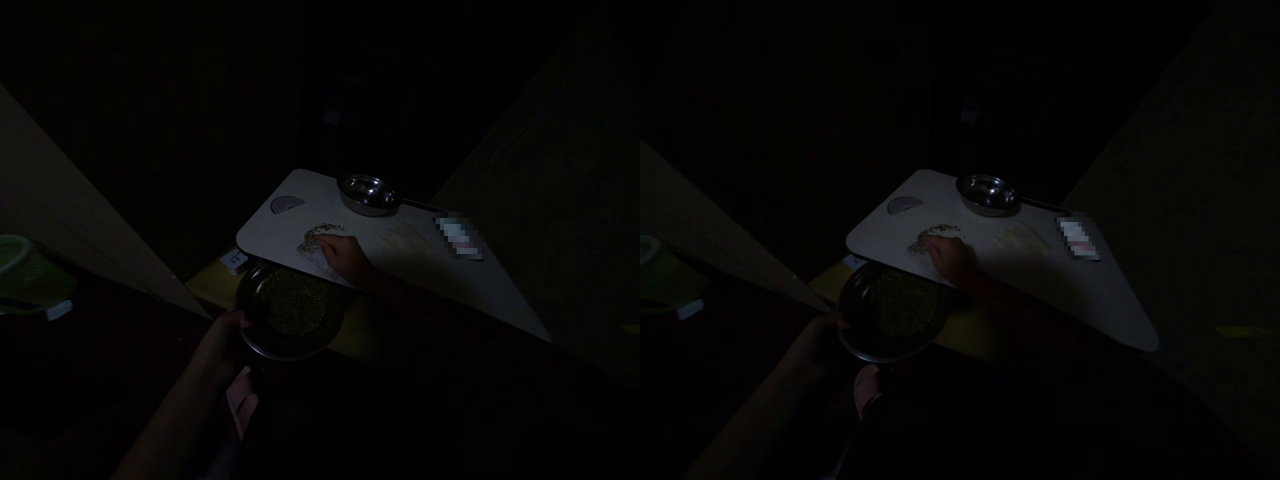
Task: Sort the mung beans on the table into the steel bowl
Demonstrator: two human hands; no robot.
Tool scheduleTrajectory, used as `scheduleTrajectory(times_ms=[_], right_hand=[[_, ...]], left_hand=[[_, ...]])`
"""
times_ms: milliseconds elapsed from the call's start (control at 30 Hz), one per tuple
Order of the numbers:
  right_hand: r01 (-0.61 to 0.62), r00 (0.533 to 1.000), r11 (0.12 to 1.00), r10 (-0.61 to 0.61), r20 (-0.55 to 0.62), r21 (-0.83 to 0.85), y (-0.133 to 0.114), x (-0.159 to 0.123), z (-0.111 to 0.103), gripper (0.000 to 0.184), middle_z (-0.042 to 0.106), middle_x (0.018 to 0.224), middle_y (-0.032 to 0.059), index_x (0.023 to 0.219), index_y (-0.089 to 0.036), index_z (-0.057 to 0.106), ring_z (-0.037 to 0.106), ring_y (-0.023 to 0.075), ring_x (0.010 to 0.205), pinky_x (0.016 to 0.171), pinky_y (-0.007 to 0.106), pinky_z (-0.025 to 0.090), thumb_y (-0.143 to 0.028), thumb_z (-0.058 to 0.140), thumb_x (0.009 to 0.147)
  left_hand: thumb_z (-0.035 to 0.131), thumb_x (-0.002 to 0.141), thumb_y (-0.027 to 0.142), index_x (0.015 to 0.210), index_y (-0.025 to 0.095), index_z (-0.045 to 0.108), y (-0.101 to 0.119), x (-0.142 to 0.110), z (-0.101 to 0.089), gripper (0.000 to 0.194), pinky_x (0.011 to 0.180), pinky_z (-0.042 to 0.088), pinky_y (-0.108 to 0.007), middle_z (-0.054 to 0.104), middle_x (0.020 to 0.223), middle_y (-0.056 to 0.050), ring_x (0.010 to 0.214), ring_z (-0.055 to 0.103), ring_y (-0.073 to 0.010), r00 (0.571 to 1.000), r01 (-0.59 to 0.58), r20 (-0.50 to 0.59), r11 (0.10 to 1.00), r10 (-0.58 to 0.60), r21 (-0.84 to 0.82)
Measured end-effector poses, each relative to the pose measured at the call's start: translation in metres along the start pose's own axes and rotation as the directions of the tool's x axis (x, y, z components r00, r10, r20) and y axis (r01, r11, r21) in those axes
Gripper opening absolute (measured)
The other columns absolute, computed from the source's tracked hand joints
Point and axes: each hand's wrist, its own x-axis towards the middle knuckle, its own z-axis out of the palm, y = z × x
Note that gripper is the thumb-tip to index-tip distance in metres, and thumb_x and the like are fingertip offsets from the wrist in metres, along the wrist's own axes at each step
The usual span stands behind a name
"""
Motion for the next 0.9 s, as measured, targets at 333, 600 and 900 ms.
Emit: scheduleTrajectory(times_ms=[333, 600, 900], right_hand=[[-0.069, 0.997, 0.994, 0.066, -0.040, -0.080, 0.011, -0.018, -0.014, 0.034, 0.077, 0.098, 0.0081, 0.097, -0.020, 0.076, 0.071, 0.0228, 0.090, 0.082, 0.033, 0.052, -0.022, 0.043, 0.090], [-0.074, 0.995, 0.993, 0.066, -0.075, -0.096, 0.004, -0.009, -0.006, 0.030, 0.077, 0.091, 0.0063, 0.096, -0.023, 0.075, 0.070, 0.0222, 0.090, 0.081, 0.032, 0.052, -0.020, 0.047, 0.088], [-0.039, 0.998, 0.996, 0.033, -0.061, -0.085, -0.007, 0.010, 0.007, 0.031, 0.075, 0.088, 0.0068, 0.092, -0.021, 0.074, 0.069, 0.0220, 0.091, 0.083, 0.033, 0.051, -0.017, 0.044, 0.090]], left_hand=[[0.052, 0.046, 0.000, 0.054, 0.015, 0.054, 0.001, 0.000, 0.002, 0.017, 0.044, 0.049, -0.028, 0.052, 0.047, -0.001, 0.043, 0.051, -0.0140, 1.000, -0.020, -0.017, 0.998, 0.021, 0.053], [0.054, 0.048, 0.000, 0.052, 0.014, 0.055, 0.000, 0.002, -0.001, 0.015, 0.041, 0.042, -0.022, 0.052, 0.045, -0.002, 0.045, 0.052, -0.0137, 1.000, -0.011, -0.004, 1.000, 0.011, 0.025], [0.053, 0.049, -0.001, 0.052, 0.013, 0.057, -0.001, 0.004, -0.002, 0.015, 0.042, 0.042, -0.022, 0.054, 0.047, -0.002, 0.043, 0.048, -0.0110, 1.000, -0.025, -0.005, 0.999, 0.026, 0.034]])
